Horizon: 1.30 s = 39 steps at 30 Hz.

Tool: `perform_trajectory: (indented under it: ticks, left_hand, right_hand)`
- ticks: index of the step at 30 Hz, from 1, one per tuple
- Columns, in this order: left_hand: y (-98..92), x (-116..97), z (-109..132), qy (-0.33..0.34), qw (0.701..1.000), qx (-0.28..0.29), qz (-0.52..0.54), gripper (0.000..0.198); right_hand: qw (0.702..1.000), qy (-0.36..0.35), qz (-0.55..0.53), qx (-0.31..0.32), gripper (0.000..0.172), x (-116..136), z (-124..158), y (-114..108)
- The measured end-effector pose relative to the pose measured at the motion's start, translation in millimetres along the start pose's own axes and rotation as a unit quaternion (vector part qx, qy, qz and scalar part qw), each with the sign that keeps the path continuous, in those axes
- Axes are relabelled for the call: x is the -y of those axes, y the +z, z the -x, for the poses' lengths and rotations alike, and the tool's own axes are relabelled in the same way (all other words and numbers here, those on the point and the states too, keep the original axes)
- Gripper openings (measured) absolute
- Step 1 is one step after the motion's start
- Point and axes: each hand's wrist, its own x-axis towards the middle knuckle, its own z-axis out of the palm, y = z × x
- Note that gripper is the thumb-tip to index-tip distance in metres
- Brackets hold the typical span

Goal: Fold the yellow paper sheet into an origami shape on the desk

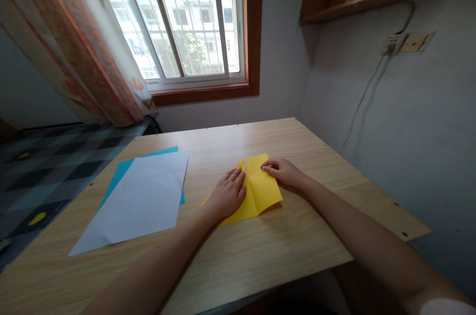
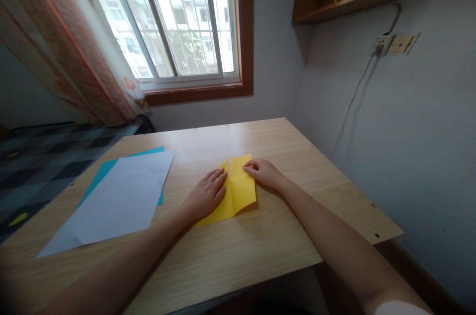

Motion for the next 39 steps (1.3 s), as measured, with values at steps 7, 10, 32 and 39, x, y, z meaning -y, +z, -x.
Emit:
perform_trajectory:
  ticks: [7,10,32,39]
  left_hand:
    - [-8.9,2.5,-2.9,0.001,0.998,-0.060,0.013,0.029]
    - [-5.9,2.1,-1.5,-0.014,0.998,-0.052,0.018,0.034]
    - [-4.9,-3.3,3.1,-0.046,0.998,0.030,-0.006,0.053]
    - [-8.3,-5.6,2.9,-0.055,0.997,0.046,-0.004,0.053]
  right_hand:
    - [1.000,0.015,0.001,0.022,0.026,-3.3,-0.7,0.7]
    - [0.999,0.016,0.042,0.014,0.028,-0.7,-1.8,0.8]
    - [0.999,-0.007,-0.010,0.043,0.026,-1.4,0.8,-3.6]
    - [0.991,0.032,-0.060,0.113,0.027,-5.2,5.5,-7.5]
